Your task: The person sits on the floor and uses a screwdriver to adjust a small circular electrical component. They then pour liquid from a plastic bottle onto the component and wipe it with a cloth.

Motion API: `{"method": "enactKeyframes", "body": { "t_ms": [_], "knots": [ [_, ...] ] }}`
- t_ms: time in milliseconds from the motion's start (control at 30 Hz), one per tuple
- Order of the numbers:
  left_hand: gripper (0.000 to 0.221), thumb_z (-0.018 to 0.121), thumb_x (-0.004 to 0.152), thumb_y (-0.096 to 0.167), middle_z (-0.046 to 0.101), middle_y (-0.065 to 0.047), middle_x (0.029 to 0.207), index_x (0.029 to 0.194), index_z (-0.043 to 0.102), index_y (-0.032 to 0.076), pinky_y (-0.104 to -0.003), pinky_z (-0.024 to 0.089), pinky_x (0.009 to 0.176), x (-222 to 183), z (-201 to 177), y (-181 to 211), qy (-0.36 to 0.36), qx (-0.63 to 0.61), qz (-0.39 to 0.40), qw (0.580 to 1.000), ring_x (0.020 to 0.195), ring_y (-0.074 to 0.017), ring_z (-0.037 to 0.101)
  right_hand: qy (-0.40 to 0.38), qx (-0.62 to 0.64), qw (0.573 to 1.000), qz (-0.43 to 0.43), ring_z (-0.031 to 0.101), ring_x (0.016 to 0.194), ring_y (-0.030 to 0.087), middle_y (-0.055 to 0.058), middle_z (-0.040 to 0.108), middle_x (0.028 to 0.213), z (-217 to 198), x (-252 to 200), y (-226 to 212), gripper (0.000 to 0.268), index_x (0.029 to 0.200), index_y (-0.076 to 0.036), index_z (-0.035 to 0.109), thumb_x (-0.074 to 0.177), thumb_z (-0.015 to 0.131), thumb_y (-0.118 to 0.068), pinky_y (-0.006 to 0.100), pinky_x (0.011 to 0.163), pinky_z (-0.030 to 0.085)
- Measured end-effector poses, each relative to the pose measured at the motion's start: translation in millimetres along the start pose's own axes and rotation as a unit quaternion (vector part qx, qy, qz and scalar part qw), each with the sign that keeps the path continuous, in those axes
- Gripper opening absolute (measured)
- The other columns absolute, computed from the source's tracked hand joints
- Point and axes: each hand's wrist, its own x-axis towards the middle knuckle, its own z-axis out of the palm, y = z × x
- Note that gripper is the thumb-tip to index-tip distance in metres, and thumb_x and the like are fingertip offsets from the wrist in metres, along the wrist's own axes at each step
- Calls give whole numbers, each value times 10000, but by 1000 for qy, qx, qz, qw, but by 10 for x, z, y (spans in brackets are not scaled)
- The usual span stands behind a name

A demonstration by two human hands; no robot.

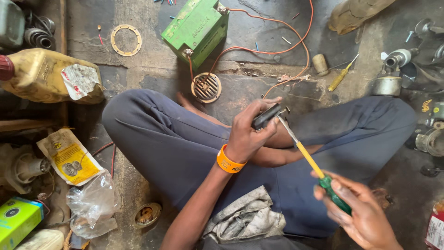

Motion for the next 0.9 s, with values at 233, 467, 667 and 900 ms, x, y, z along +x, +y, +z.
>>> {"method": "enactKeyframes", "body": {
  "t_ms": [233,467,667,900],
  "knots": [
    [314,684,962,53,685,-162,1228,1259,603,-9,-348,541,968,-2,-69,77,-37,-2,-49,998,1102,-252,690,133,-275,924,-230,683,976,133,163,736,1144,253,-124,-173,302,1246,29,680,948,681,-19,230,860,535],
    [263,681,952,40,664,-173,1334,1193,586,-6,-362,545,1036,-8,-64,56,-34,-9,14,999,1201,-286,687,117,159,969,146,725,837,172,250,626,1215,-108,20,-231,483,1428,65,518,995,398,-112,255,608,553],
    [238,674,946,41,674,-172,1306,1163,590,-12,-348,561,1002,-21,-32,19,-38,-20,11,999,1193,-278,708,-270,457,847,35,703,790,209,395,659,1194,57,-21,-201,350,1448,271,509,1190,444,44,257,617,519],
    [229,666,938,33,684,-171,1306,1150,590,-11,-348,566,992,-34,-52,72,-24,-21,-10,999,1159,-271,713,55,-102,985,-131,687,1001,219,286,656,1310,-43,-90,-41,430,1317,122,573,970,606,-130,275,843,540]
  ]
}}
